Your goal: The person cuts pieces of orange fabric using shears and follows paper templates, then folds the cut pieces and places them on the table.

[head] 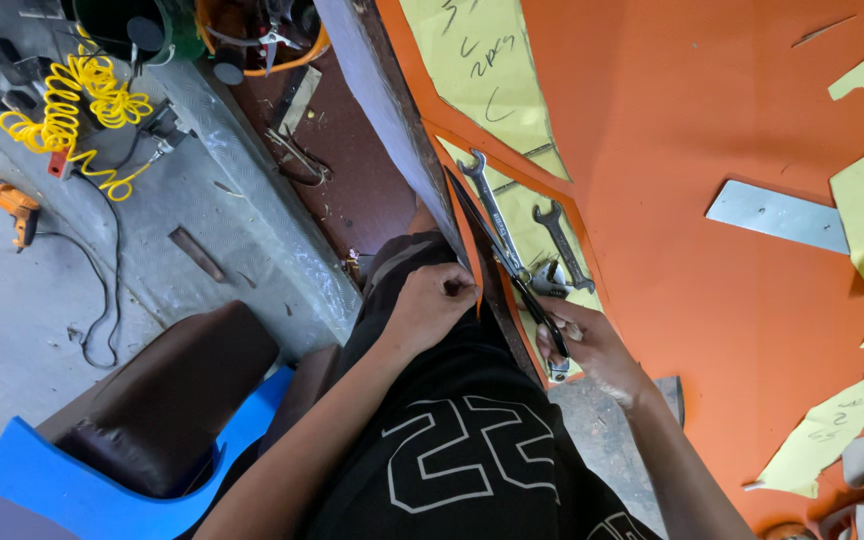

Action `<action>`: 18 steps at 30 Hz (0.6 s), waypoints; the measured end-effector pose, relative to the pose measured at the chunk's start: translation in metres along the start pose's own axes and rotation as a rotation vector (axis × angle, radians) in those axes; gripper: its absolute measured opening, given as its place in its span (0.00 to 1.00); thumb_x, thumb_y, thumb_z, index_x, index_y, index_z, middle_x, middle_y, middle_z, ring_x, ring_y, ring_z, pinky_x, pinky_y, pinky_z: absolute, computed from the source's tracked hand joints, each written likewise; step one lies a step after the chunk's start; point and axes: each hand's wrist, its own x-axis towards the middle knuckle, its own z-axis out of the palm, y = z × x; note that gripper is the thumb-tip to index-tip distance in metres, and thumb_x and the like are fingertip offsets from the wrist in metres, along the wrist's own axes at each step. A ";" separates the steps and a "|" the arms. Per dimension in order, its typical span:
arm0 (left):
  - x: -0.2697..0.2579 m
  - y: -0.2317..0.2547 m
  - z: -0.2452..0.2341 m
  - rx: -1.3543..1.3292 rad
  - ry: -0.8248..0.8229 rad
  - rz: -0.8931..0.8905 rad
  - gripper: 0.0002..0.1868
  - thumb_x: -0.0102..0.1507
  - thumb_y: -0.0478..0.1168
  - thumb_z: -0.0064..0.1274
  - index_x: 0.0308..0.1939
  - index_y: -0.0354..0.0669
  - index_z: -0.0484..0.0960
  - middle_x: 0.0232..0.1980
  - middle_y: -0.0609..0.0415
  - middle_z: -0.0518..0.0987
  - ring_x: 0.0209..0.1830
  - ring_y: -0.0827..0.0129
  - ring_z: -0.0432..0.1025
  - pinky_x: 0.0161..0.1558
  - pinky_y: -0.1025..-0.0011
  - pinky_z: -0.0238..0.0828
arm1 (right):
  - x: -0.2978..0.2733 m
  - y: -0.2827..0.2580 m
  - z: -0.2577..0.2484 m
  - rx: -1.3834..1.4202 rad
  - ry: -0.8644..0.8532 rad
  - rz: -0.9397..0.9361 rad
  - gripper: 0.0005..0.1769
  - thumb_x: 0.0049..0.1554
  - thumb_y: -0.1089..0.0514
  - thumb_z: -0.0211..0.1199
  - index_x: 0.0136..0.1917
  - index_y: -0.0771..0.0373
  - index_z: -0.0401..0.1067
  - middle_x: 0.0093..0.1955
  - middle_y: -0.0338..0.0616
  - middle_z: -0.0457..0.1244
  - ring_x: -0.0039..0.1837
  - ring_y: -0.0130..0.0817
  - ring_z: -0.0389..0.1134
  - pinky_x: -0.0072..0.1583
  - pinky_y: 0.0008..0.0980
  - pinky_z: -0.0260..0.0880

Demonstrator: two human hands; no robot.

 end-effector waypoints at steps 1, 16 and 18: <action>0.000 0.000 0.000 -0.001 -0.004 0.008 0.09 0.59 0.40 0.59 0.37 0.37 0.86 0.32 0.50 0.85 0.29 0.67 0.79 0.36 0.70 0.75 | 0.001 -0.001 0.001 0.000 0.016 0.013 0.26 0.60 0.66 0.52 0.71 0.69 0.67 0.36 0.38 0.60 0.39 0.26 0.63 0.39 0.27 0.64; 0.000 -0.004 -0.008 0.040 -0.091 -0.067 0.09 0.59 0.40 0.59 0.36 0.38 0.86 0.31 0.49 0.85 0.29 0.66 0.79 0.37 0.69 0.75 | 0.014 -0.002 0.012 0.017 0.048 -0.011 0.24 0.62 0.65 0.52 0.71 0.67 0.68 0.38 0.37 0.62 0.37 0.26 0.61 0.38 0.27 0.63; 0.003 -0.006 -0.010 0.038 -0.085 -0.034 0.08 0.59 0.40 0.59 0.37 0.38 0.86 0.32 0.49 0.85 0.29 0.67 0.79 0.37 0.69 0.75 | 0.018 -0.009 0.015 0.065 -0.007 -0.114 0.25 0.60 0.65 0.52 0.71 0.69 0.68 0.40 0.36 0.62 0.40 0.25 0.63 0.40 0.26 0.63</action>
